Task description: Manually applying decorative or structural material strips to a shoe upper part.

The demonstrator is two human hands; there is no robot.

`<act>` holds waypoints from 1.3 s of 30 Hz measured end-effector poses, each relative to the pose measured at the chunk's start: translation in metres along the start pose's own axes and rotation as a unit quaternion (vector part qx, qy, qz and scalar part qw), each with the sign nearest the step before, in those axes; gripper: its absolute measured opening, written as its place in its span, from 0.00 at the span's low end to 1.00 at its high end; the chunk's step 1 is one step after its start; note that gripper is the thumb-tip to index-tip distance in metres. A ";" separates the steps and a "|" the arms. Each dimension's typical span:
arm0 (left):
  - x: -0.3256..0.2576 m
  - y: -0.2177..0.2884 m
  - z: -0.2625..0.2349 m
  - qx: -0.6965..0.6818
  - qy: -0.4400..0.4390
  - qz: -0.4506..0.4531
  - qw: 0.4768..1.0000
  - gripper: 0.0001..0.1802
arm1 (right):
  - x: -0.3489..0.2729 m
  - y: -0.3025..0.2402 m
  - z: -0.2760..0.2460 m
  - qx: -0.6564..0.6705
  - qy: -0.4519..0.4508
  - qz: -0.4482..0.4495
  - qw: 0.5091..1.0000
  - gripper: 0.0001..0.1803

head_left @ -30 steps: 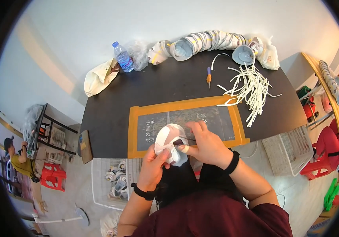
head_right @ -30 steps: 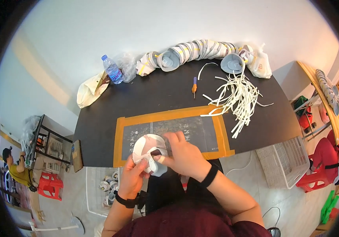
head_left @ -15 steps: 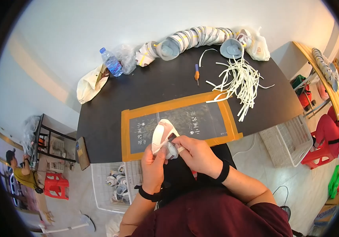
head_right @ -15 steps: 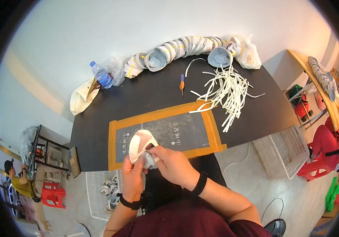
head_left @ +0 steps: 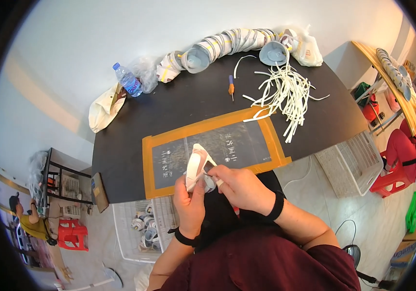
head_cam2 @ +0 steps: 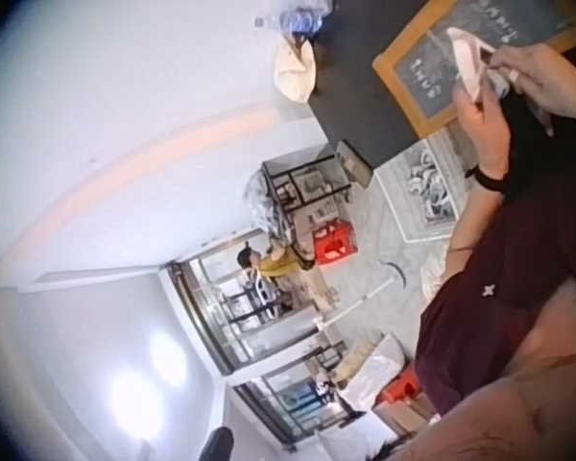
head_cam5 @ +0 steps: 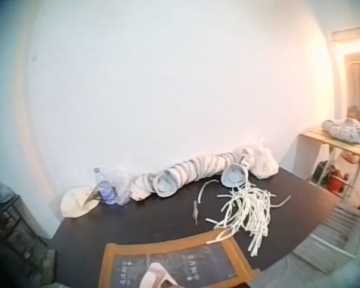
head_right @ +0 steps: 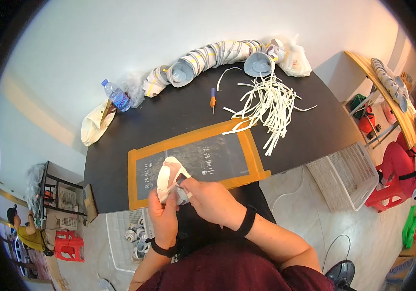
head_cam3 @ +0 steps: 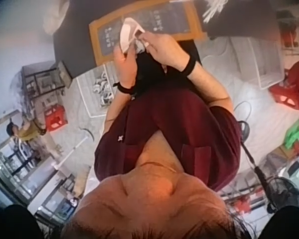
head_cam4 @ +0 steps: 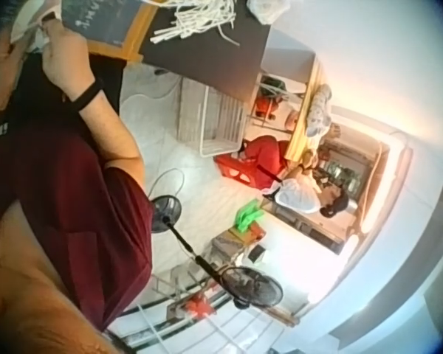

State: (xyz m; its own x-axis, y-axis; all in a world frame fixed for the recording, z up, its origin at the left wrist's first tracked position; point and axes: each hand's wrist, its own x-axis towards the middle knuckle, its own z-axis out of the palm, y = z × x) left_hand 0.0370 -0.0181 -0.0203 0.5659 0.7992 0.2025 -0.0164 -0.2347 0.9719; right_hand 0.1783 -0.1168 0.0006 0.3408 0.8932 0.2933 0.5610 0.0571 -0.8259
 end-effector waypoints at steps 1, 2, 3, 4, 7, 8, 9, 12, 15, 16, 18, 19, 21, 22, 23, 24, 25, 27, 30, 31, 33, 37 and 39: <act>0.000 -0.002 0.001 0.000 -0.002 -0.001 1.000 0.13 | -0.001 0.001 0.000 0.000 0.001 0.002 1.000 0.10; 0.000 -0.004 0.002 0.011 -0.003 0.008 1.000 0.13 | -0.001 0.002 -0.001 0.018 -0.002 0.011 1.000 0.09; -0.001 -0.004 0.002 0.023 -0.002 0.017 1.000 0.12 | -0.001 0.002 -0.001 0.036 -0.006 0.019 0.999 0.09; -0.001 -0.004 0.002 0.023 -0.003 0.017 1.000 0.12 | -0.001 0.001 -0.002 0.037 -0.005 0.020 0.999 0.09; -0.002 -0.001 0.004 0.073 0.007 0.039 0.997 0.10 | -0.002 -0.002 -0.006 0.084 -0.020 0.067 0.994 0.08; -0.001 0.002 0.001 0.170 -0.021 0.136 0.976 0.10 | -0.002 -0.002 -0.005 0.056 -0.009 0.047 0.997 0.08; 0.002 0.006 0.003 0.260 -0.047 0.233 0.936 0.11 | -0.002 -0.003 -0.008 0.025 0.002 0.027 0.999 0.07; 0.003 0.009 0.002 0.294 -0.058 0.331 0.895 0.13 | -0.001 -0.008 -0.004 0.008 0.003 0.027 1.000 0.08; 0.005 0.013 0.002 0.306 -0.052 0.320 0.895 0.12 | -0.002 -0.004 0.004 -0.006 0.018 0.025 1.000 0.07; 0.006 0.014 0.001 0.318 -0.049 0.290 0.901 0.11 | -0.004 -0.003 0.003 -0.011 0.022 0.022 0.999 0.07; 0.008 0.011 -0.007 0.316 -0.048 0.236 0.918 0.07 | -0.007 -0.010 -0.009 -0.043 -0.010 0.030 0.999 0.07; 0.012 0.001 -0.014 0.337 -0.006 0.216 0.916 0.07 | -0.010 -0.013 -0.014 -0.069 -0.044 0.037 0.996 0.06; 0.024 -0.006 -0.027 0.354 0.033 0.195 0.914 0.07 | -0.020 -0.006 -0.027 -0.087 -0.062 0.035 0.994 0.06; 0.031 0.001 -0.032 0.143 0.054 0.085 0.985 0.09 | -0.027 -0.002 -0.037 -0.102 -0.081 0.029 0.991 0.07; 0.035 0.006 -0.036 -0.076 0.070 -0.031 0.994 0.10 | -0.034 0.005 -0.048 -0.107 -0.040 0.033 0.993 0.05; 0.036 0.008 -0.042 -0.078 0.075 -0.031 0.994 0.10 | -0.036 0.003 -0.067 -0.125 -0.007 0.047 0.991 0.06; 0.037 0.010 -0.047 -0.157 0.064 -0.062 0.984 0.12 | -0.038 0.016 -0.083 -0.163 0.011 0.055 0.985 0.07; 0.035 0.013 -0.048 -0.258 0.050 -0.115 0.958 0.16 | -0.040 0.040 -0.115 -0.211 0.090 0.040 0.973 0.05; 0.028 0.007 -0.050 -0.310 -0.002 -0.164 0.937 0.18 | -0.038 0.061 -0.150 -0.244 0.129 0.104 0.956 0.06; 0.029 0.006 -0.048 -0.313 -0.003 -0.164 0.935 0.18 | -0.036 0.070 -0.154 -0.256 0.131 0.103 0.952 0.06; 0.028 0.004 -0.043 -0.358 -0.034 -0.194 0.913 0.18 | -0.030 0.080 -0.158 -0.269 0.133 0.103 0.948 0.06; 0.029 -0.001 -0.037 -0.364 -0.066 -0.208 0.905 0.18 | -0.004 0.081 -0.149 -0.280 0.108 0.074 0.951 0.06; 0.028 -0.002 -0.031 -0.378 -0.063 -0.234 0.894 0.15 | 0.015 0.081 -0.140 -0.304 0.088 0.055 0.947 0.07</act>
State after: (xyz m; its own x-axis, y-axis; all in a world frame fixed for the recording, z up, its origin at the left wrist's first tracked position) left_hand 0.0273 0.0217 -0.0126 0.7436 0.6326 -0.2165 -0.2786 0.5875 0.7598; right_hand 0.3344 -0.1606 0.0052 0.5129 0.7876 0.3415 0.8274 -0.3476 -0.4410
